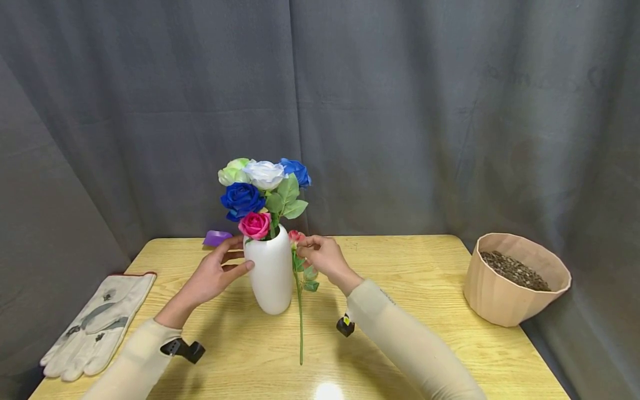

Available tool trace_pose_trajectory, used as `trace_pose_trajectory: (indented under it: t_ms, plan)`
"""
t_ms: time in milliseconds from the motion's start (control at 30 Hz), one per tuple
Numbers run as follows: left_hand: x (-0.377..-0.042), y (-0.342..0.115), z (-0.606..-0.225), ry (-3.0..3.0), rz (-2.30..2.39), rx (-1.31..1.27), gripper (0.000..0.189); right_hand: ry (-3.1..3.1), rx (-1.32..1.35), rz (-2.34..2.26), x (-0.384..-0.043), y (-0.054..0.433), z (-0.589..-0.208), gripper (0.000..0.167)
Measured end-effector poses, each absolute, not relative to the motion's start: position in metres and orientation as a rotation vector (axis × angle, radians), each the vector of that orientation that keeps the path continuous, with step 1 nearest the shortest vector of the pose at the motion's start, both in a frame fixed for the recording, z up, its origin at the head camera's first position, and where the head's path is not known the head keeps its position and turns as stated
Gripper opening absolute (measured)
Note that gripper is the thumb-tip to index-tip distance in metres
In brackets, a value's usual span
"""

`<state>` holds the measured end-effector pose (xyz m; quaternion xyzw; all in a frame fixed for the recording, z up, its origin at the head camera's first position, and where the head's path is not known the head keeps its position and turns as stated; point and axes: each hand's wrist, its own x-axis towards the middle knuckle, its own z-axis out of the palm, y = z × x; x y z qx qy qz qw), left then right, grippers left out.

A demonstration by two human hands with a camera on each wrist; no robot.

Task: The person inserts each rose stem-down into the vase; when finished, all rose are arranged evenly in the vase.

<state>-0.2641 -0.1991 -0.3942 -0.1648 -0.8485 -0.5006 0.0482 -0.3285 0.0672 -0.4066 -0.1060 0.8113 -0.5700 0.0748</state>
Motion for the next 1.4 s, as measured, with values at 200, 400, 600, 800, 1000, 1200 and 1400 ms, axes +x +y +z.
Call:
trace_pose_trajectory:
  t_ms: [200,400,600,800,1000,1200,1400]
  plan:
    - [-0.265,-0.199,-0.394,-2.581,-1.532,-0.505,0.068,2.436,-0.291,-1.652,-0.336,0.069,-0.427,0.022]
    - [-0.264,-0.2,-0.396,-2.582,-1.539,-0.498,0.068,2.451,-0.278,-1.587,-0.34,0.066,-0.447,0.021]
    - [-0.265,-0.2,-0.395,-2.584,-1.537,-0.5,0.068,2.434,-0.253,-1.546,-0.344,0.06,-0.464,0.014]
    - [-0.265,-0.2,-0.396,-2.576,-1.542,-0.511,0.069,2.429,-0.252,-1.517,-0.347,0.056,-0.477,0.013]
    - [-0.266,-0.2,-0.398,-2.589,-1.533,-0.502,0.069,2.409,-0.228,-1.501,-0.349,0.057,-0.485,0.014]
    - [-0.266,-0.2,-0.398,-2.599,-1.544,-0.492,0.069,2.375,-0.235,-1.483,-0.349,0.062,-0.489,0.019]
    - [-0.265,-0.2,-0.397,-2.605,-1.535,-0.494,0.069,2.438,-0.199,-1.42,-0.35,0.068,-0.488,0.019]
